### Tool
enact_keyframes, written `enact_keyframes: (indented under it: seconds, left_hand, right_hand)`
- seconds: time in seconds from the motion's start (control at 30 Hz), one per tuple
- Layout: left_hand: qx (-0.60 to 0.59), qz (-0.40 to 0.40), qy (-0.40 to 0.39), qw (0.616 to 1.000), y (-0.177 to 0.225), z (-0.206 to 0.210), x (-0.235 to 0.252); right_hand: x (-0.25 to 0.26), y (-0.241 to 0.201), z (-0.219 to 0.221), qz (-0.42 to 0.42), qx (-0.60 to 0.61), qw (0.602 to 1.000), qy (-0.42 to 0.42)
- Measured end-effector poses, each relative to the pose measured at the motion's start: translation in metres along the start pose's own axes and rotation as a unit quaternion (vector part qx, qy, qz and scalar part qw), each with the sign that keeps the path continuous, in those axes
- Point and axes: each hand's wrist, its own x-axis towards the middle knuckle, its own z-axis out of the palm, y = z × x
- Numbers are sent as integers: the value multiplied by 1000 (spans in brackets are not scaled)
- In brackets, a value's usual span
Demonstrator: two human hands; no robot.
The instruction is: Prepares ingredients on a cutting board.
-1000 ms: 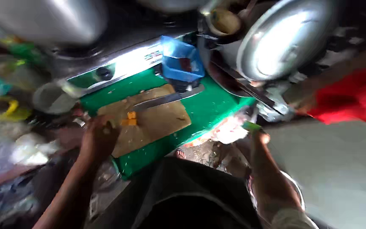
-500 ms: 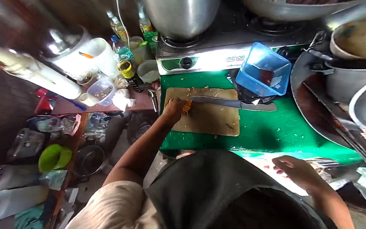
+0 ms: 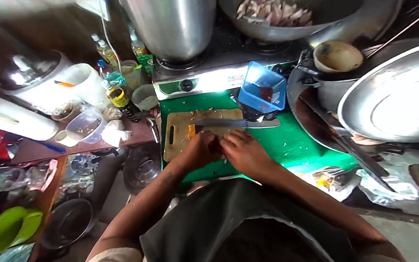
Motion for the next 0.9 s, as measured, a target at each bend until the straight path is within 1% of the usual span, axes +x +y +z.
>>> enact_keyframes:
  seconds: [0.13, 0.23, 0.37, 0.47, 0.53, 0.57, 0.6, 0.63, 0.7, 0.73, 0.83, 0.9]
  left_hand:
    - [-49, 7, -58, 997, 9, 0, 6]
    - [-80, -6, -91, 993, 16, 0, 9]
    - [-59, 12, -105, 993, 23, 4, 18]
    - [-56, 44, -99, 993, 23, 8, 19]
    - [-87, 44, -94, 991, 23, 7, 15]
    - [-128, 27, -95, 987, 24, 6, 13]
    - [-190, -3, -92, 978, 26, 6, 9]
    - [-270, -40, -78, 959, 29, 7, 5]
    - [-420, -118, -42, 899, 34, 11, -3]
    - [-464, -140, -29, 874, 35, 15, -6]
    - [-551, -161, -8, 819, 34, 23, -14]
    - [-584, -157, -1, 797, 27, 28, -18]
  right_hand:
    - [-6, 3, -19, -42, -35, 998, -24]
    - [-12, 5, -26, -56, -60, 996, -28]
    - [-20, 8, -27, -75, -118, 990, 20]
    - [-23, 10, -25, -72, -155, 984, 42]
    - [-23, 13, -24, -68, -139, 987, 52]
    - [-23, 15, -23, -62, -125, 989, 57]
    - [-23, 16, -23, -53, -110, 990, 65]
    - [-23, 16, -23, -43, -95, 992, 74]
    - [-21, 14, -21, -31, -98, 988, 118]
    - [-20, 13, -19, -31, -101, 984, 141]
    - [-18, 8, -11, -51, -91, 982, 154]
    - [-18, 6, -9, -56, -68, 985, 146]
